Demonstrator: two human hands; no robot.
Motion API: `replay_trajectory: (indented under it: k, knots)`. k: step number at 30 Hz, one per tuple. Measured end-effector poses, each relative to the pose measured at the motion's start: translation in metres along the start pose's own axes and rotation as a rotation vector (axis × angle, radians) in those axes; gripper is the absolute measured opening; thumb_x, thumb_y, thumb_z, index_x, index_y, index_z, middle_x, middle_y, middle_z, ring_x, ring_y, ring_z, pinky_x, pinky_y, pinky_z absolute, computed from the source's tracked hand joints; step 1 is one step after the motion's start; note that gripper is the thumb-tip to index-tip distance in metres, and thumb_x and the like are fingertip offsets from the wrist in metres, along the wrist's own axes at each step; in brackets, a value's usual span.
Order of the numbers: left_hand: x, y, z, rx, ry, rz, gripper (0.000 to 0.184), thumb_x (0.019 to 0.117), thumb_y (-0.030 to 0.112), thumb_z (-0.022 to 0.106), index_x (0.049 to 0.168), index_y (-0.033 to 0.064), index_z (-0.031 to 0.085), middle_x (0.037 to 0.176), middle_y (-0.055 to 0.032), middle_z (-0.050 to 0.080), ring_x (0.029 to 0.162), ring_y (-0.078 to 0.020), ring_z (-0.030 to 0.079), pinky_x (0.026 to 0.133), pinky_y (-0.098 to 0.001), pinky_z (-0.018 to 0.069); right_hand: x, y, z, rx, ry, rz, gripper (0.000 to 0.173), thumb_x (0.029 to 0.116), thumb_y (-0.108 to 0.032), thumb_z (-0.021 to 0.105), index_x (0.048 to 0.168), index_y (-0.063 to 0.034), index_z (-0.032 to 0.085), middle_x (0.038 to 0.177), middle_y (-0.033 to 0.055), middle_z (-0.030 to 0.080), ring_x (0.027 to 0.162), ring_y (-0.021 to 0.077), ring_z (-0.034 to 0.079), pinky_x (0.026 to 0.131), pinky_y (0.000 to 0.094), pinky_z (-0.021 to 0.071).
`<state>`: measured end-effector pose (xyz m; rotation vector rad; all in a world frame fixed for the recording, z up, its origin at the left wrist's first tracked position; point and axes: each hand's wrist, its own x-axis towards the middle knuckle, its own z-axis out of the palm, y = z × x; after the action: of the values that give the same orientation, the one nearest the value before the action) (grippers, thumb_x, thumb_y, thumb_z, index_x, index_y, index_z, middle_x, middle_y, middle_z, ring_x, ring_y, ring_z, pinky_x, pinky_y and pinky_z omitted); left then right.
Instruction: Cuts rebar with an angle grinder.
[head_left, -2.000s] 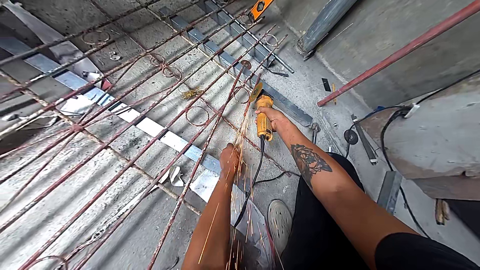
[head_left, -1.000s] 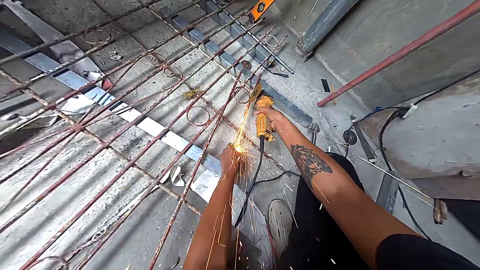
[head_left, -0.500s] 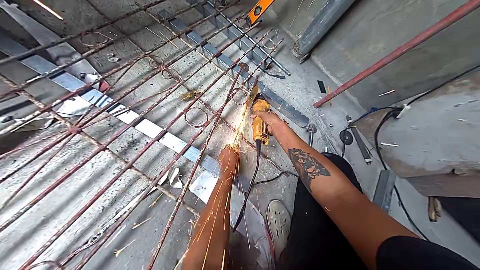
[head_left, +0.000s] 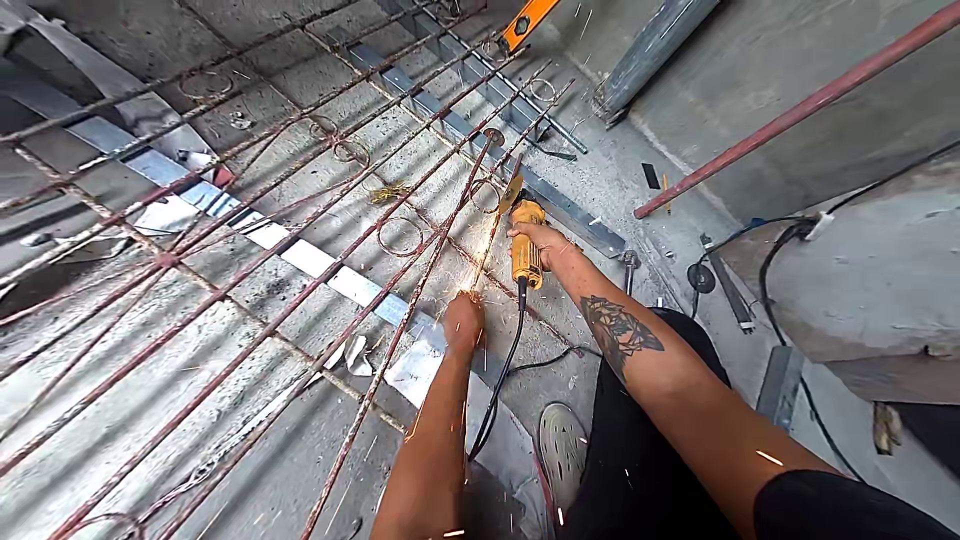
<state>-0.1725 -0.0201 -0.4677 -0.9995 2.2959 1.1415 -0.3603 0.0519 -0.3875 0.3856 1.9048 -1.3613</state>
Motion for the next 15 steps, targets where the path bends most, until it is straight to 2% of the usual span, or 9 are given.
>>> replay_trajectory:
  k: [2,6,11,15]
  knots:
    - [0.003,-0.001,0.0,-0.032,0.003,-0.015,0.046,0.1084,0.035,0.043,0.135,0.0015,0.06,0.131,-0.0217,0.066,0.126,-0.0356,0.062,0.104,-0.0556,0.0503,-0.005,0.001,0.0,0.037,0.018,0.006,0.053,0.0892,-0.019,0.073,0.136,-0.0041,0.052,0.103,0.0183,0.065,0.081,0.0275,0.067,0.072,0.0445,0.0601]
    - [0.01,-0.002,0.001,-0.044,-0.006,-0.051,0.05,0.1105,0.043,0.036,0.128,0.0037,0.062,0.123,-0.0206,0.069,0.119,-0.036,0.067,0.097,-0.0579,0.0538,-0.017,-0.017,-0.007,0.169,-0.008,-0.051,0.045,0.0926,-0.02,0.07,0.131,-0.0046,0.053,0.095,0.0157,0.065,0.076,0.0253,0.068,0.068,0.0412,0.061]
    - [0.012,-0.002,-0.006,-0.093,-0.023,-0.04,0.053,0.1076,0.045,0.046,0.132,-0.0004,0.057,0.122,-0.0226,0.068,0.117,-0.0359,0.067,0.099,-0.056,0.0532,-0.045,-0.066,-0.023,0.32,-0.065,-0.191,0.039,0.0955,-0.024,0.065,0.128,-0.0068,0.052,0.091,0.0138,0.065,0.072,0.024,0.068,0.064,0.0401,0.0606]
    - [0.002,-0.004,-0.008,-0.028,0.115,-0.005,0.048,0.1062,0.04,0.049,0.129,-0.0002,0.06,0.128,-0.0219,0.065,0.122,-0.035,0.064,0.102,-0.0528,0.052,-0.078,-0.086,-0.041,0.386,-0.085,-0.282,0.037,0.0948,-0.023,0.065,0.126,-0.0076,0.052,0.091,0.0121,0.066,0.073,0.0228,0.069,0.065,0.0393,0.0615]
